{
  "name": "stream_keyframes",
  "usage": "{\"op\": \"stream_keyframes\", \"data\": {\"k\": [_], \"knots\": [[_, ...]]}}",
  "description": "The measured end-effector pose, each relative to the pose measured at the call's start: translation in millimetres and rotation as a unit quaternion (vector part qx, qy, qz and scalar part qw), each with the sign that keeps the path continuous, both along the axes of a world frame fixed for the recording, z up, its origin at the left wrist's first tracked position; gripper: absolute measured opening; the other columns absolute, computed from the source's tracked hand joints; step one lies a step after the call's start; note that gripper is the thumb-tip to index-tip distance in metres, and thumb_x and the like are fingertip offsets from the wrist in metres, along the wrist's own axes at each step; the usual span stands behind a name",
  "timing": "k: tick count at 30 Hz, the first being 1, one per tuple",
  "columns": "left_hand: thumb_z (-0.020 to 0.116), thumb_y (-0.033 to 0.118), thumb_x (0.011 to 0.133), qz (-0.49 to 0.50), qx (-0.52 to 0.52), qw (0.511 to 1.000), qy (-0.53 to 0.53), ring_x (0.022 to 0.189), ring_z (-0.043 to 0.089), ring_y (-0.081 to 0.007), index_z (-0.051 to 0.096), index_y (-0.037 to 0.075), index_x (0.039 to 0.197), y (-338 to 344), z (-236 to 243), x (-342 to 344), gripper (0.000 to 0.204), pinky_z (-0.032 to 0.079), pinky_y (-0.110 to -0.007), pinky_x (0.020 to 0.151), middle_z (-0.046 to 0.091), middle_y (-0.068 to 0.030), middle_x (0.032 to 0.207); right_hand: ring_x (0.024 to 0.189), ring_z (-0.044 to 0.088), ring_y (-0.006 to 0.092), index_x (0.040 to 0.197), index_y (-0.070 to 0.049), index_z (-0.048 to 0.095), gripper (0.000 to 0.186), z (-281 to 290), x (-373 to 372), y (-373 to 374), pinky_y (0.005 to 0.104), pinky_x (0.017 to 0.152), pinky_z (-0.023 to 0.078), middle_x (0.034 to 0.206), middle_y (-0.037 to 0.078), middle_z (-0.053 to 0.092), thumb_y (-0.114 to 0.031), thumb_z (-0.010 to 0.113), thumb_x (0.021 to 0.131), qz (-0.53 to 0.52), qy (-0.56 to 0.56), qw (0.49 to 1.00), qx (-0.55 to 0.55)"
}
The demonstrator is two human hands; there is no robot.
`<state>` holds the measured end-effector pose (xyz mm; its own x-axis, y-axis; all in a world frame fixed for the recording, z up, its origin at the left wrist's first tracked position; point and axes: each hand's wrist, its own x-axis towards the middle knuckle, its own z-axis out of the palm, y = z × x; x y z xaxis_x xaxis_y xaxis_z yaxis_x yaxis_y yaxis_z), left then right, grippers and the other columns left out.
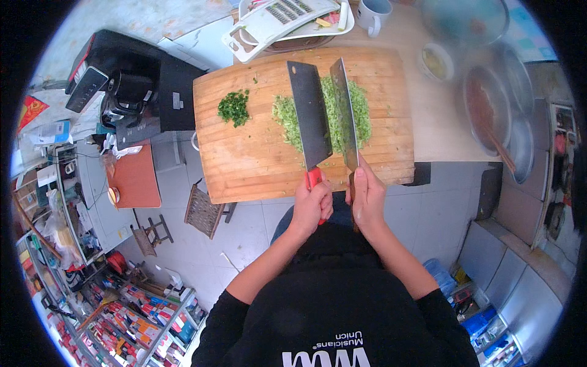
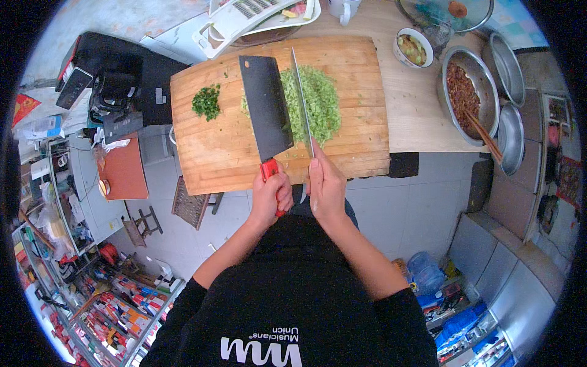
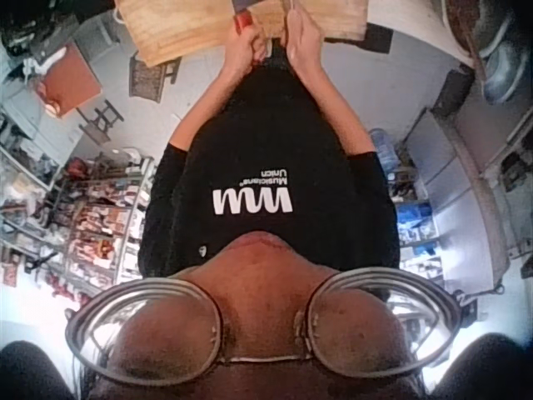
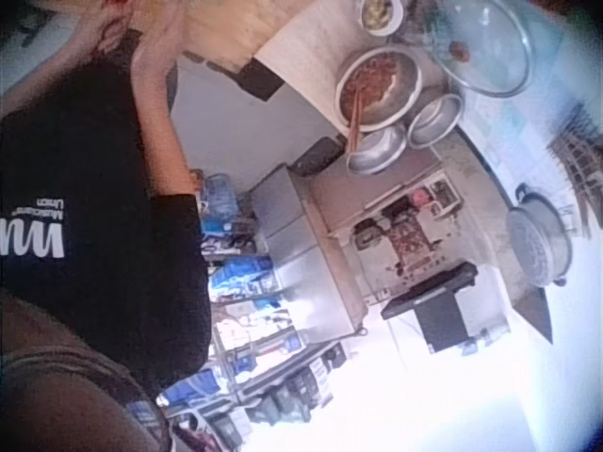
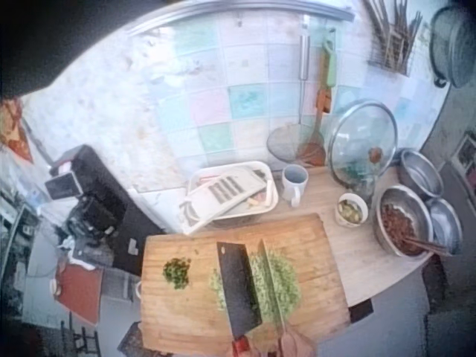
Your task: The person uses two large knives to repeatedly chop a pile of green vegetables on a wooden cutting board. The chopped vegetables accumulate in a finer pile as the person continues chopping.
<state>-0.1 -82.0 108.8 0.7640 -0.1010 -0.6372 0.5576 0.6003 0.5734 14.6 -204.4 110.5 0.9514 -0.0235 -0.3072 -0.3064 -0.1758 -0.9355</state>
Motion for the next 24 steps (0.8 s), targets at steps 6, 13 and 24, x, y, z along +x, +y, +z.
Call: {"op": "stream_keyframes", "data": {"k": [6, 13, 24], "knots": [[0.046, 0.014, 0.086, 0.015, -0.028, 1.000, 0.002, 0.035, 0.032, -0.0092, 0.037, 0.011, 0.085, 6, -4, 1, 0.009, 0.028, -0.023, 0.032, 0.035, 0.0006, 0.051, 0.051, 0.045, 0.0105, 0.128, -0.002, 0.046, 0.037, 4, -7, 15, 0.0260, 0.049, 0.040, 0.063, 0.006, 0.047, -0.016, 0.038, 0.095, 0.057, -0.077, 0.994, -0.047], [0.050, 0.015, 0.084, -0.112, 0.421, 0.886, -0.160, 0.043, 0.047, -0.0190, 0.042, 0.009, 0.088, 49, -3, -4, 0.011, 0.038, -0.032, 0.040, 0.044, -0.0066, 0.054, 0.048, 0.042, 0.0059, 0.123, -0.004, 0.051, 0.035, -9, 14, -19, 0.0215, 0.042, 0.037, 0.063, 0.000, 0.049, -0.021, 0.042, 0.094, -0.046, 0.064, 0.996, 0.030], [0.055, 0.011, 0.073, -0.402, 0.730, 0.441, -0.332, 0.055, 0.058, -0.0272, 0.050, 0.009, 0.085, 115, 3, 14, 0.013, 0.046, -0.039, 0.051, 0.055, -0.0081, 0.064, 0.057, 0.055, 0.0207, 0.123, -0.026, 0.052, 0.062, 82, 39, -105, 0.0313, 0.049, 0.046, 0.072, 0.004, 0.053, -0.006, 0.067, 0.067, 0.428, -0.254, 0.789, -0.360]]}}
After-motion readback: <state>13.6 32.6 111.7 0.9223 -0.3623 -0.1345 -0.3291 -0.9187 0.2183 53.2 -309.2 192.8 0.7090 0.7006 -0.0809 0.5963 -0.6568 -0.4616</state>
